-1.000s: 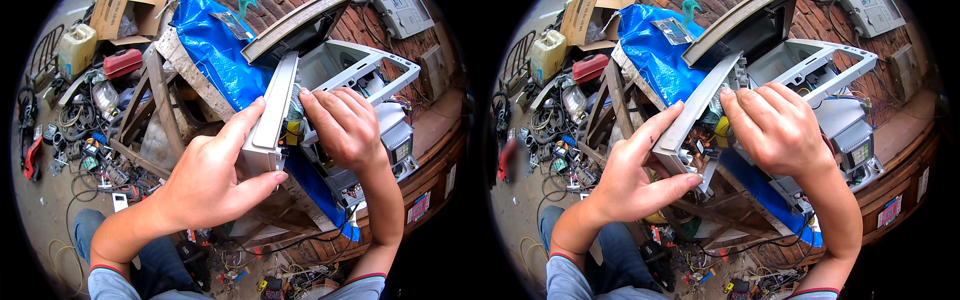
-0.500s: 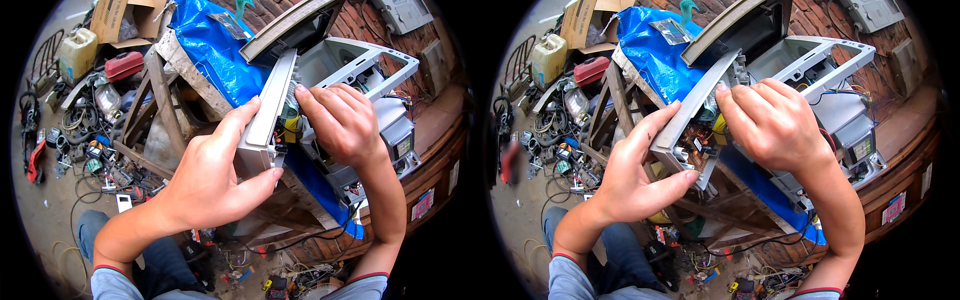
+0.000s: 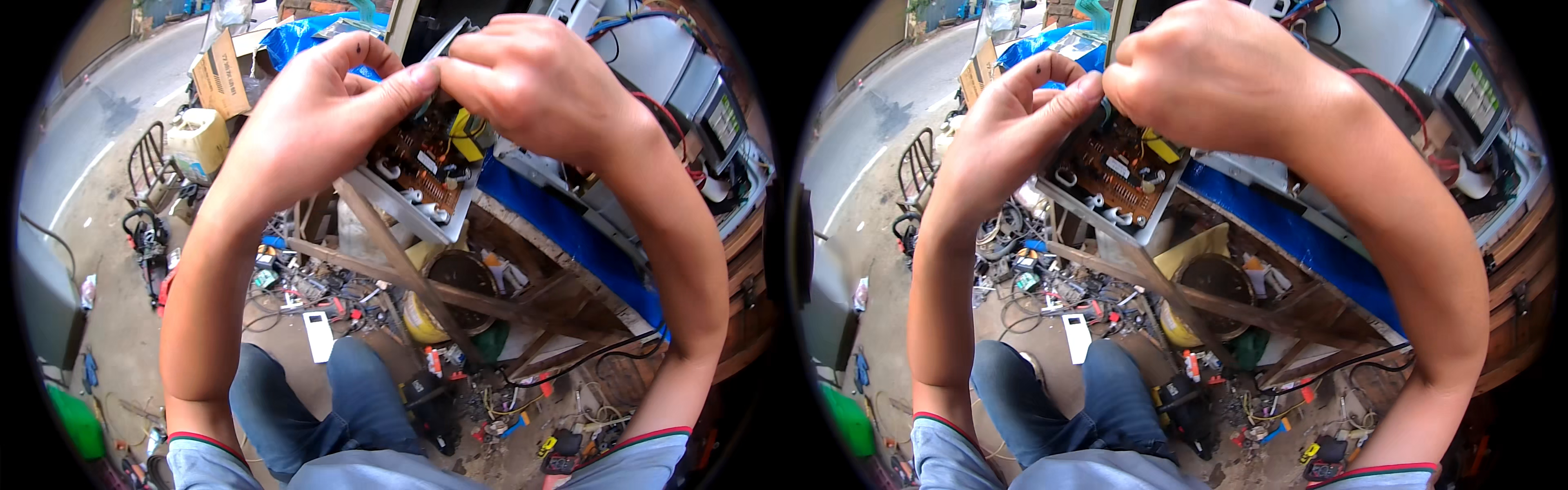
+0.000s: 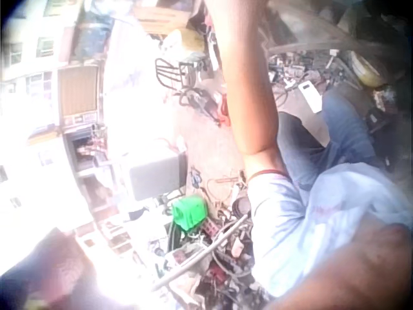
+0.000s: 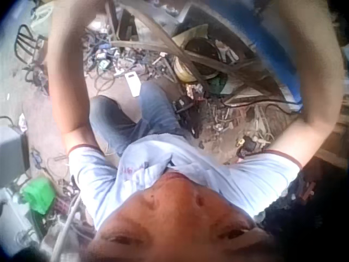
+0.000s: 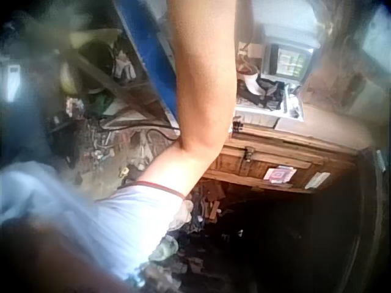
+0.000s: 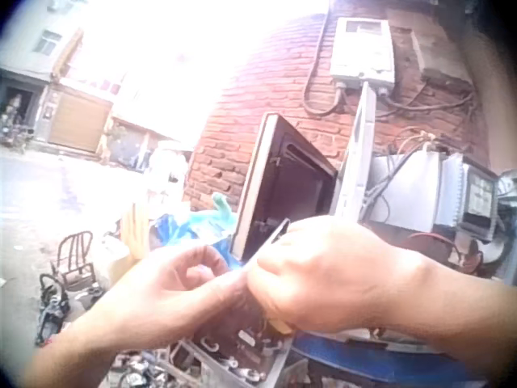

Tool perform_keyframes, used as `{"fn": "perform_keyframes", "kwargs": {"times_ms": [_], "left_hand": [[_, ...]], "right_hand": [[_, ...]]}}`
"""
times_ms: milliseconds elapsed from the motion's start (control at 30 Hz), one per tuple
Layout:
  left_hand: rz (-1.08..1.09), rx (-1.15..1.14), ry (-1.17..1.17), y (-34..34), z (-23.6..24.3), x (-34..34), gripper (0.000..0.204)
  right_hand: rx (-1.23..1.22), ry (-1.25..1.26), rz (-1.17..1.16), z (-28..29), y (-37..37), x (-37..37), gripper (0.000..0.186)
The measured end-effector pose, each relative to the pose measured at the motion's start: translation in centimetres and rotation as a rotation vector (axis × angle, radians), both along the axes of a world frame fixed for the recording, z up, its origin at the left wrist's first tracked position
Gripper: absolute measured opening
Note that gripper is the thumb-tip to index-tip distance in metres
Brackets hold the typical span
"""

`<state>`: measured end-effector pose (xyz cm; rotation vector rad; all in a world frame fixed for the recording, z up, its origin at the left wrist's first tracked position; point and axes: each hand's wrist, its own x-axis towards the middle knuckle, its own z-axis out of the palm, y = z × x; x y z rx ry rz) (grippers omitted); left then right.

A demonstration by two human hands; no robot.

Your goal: The person repeatedly inserts and removes a small circuit board into a slot on a larger electronic chassis, adjusting its position and orientation multiple times. The hands manipulate the board and chassis without visible tools, while another person stands nearby in the background.

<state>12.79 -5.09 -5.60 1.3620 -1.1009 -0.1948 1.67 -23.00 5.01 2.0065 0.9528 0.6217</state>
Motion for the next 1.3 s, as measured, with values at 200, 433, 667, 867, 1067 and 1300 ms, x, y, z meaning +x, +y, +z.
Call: {"fn": "perform_keyframes", "kwargs": {"times_ms": [200, 433, 667, 867, 1067, 1300], "left_hand": [[-0.078, 0.035, -0.004, 0.4, 0.6, 1.1, 0.026], [0.011, -0.015, -0.072, -0.6, 0.4, 1.1, 0.028], [0.067, 0.018, -0.069, -0.3, 1.3, 0.1, 0.02], [0.131, 0.038, -0.104, -0.3, 1.0, -0.1, 0.02], [0.121, 0.047, -0.106, -0.4, 1.2, 0.0, 0.023], [0.183, 0.072, -0.104, -0.3, 1.4, -0.6, 0.03]], "right_hand": [[0.09, 0.039, -0.03, 0.4, 0.6, -0.1, 0.01], [0.015, 0.037, -0.049, 0.2, 0.4, 0.2, 0.013], [0.06, 0.105, -0.121, 0.7, 1.3, -0.2, 0.015], [0.02, 0.141, -0.349, 0.7, 2.6, -0.6, 0.015], [-0.006, 0.105, -0.165, 1.0, 1.6, -1.7, 0.014], [-0.018, 0.042, -0.044, 0.0, 0.8, -0.2, 0.015]]}}
